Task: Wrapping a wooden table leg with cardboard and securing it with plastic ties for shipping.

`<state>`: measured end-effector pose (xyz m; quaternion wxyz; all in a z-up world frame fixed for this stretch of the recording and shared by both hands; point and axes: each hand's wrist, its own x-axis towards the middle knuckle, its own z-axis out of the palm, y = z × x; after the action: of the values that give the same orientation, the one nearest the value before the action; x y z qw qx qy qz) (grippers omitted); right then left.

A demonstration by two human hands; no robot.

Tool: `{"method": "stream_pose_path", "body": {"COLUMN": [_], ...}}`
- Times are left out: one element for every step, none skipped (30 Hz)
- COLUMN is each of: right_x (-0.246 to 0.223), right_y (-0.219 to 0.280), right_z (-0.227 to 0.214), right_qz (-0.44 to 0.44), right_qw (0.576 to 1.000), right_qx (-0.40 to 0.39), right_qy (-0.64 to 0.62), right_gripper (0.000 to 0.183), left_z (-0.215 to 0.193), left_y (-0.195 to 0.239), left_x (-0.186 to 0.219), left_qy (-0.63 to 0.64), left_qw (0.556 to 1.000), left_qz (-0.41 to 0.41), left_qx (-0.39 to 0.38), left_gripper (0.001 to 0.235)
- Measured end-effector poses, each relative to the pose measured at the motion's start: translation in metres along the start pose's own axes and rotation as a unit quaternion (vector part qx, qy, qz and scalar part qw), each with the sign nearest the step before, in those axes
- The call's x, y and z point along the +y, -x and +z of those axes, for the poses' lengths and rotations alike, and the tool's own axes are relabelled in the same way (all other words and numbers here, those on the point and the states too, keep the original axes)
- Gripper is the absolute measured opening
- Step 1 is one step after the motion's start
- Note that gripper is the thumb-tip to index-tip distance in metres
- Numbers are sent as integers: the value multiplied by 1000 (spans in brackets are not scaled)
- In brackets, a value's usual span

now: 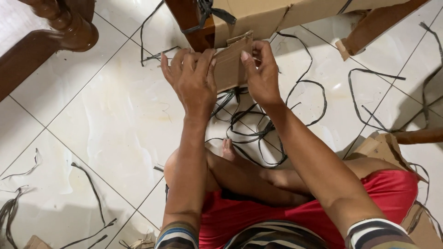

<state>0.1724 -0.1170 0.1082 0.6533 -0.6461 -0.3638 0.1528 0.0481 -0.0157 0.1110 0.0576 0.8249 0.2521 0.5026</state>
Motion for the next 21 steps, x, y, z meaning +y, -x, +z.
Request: {"method": "stream_pose_path", "body": {"right_x": [4, 8, 12, 15, 18, 20, 25, 29, 34, 37, 41, 45, 43, 41, 38, 34, 31, 27, 27, 26, 25], "right_y": [-1, -2, -3, -3, -3, -4, -4, -5, -5, -7, -8, -8, -4, -3, -2, -1, 0, 2, 2, 1, 0], "right_z": [-1, 0, 0, 3, 5, 8, 11, 14, 17, 18, 19, 21, 23, 26, 29, 31, 33, 34, 36, 39, 41], "right_qz": [-1, -1, -2, 0, -4, -8, -7, -16, -24, -24, -52, -77, -75, -81, -87, -87, -91, -95, -94, -101, -108], "right_qw": [1000, 1000, 999, 999, 1000, 1000, 1000, 1000, 999, 999, 998, 996, 996, 996, 995, 995, 995, 994, 994, 994, 993], "right_qx": [0, 5, 10, 8, 10, 13, 11, 15, 20, 19, 32, 42, 39, 42, 45, 43, 47, 52, 51, 41, 32], "right_qy": [1, 16, 32, 32, 17, 1, 0, -14, -28, -28, -14, 1, -1, -11, -21, -22, -17, -12, -11, -18, -25], "right_gripper": [27, 23, 19, 19, 18, 17, 17, 17, 17, 17, 17, 16, 16, 21, 26, 26, 31, 37, 37, 36, 36], "left_z": [2, 3, 5, 6, 8, 10, 20, 32, 43, 47, 52, 54, 57, 61, 65, 66, 67, 69, 71, 73, 76], "left_y": [-1, -1, 0, 0, 0, -1, 5, 11, 18, 23, 28, 36, 38, 36, 35, 33, 30, 29, 30, 29, 29], "left_x": [-2, -5, -7, -9, -10, -12, -21, -30, -39, -39, -38, -38, -29, -23, -16, -14, -12, -9, -10, -11, -13], "left_qy": [0, 8, 16, 15, 20, 25, 23, 25, 26, 25, 6, -16, -19, 15, 49, 47, 56, 67, 66, 68, 71], "left_qw": [1000, 1000, 1000, 1000, 1000, 999, 999, 999, 999, 999, 995, 987, 987, 982, 975, 975, 975, 975, 975, 975, 974], "left_qz": [0, -2, -3, -5, 3, 11, 11, -5, -21, -21, -60, -101, -104, -135, -165, -166, -154, -142, -143, -153, -162], "left_qx": [1, 8, 16, 15, 23, 32, 31, 32, 33, 33, 77, 120, 119, 129, 138, 139, 148, 155, 155, 148, 140], "left_gripper": [15, 17, 19, 19, 17, 14, 14, 35, 60, 60, 60, 66, 66, 77, 88, 88, 84, 81, 81, 94, 108]}}
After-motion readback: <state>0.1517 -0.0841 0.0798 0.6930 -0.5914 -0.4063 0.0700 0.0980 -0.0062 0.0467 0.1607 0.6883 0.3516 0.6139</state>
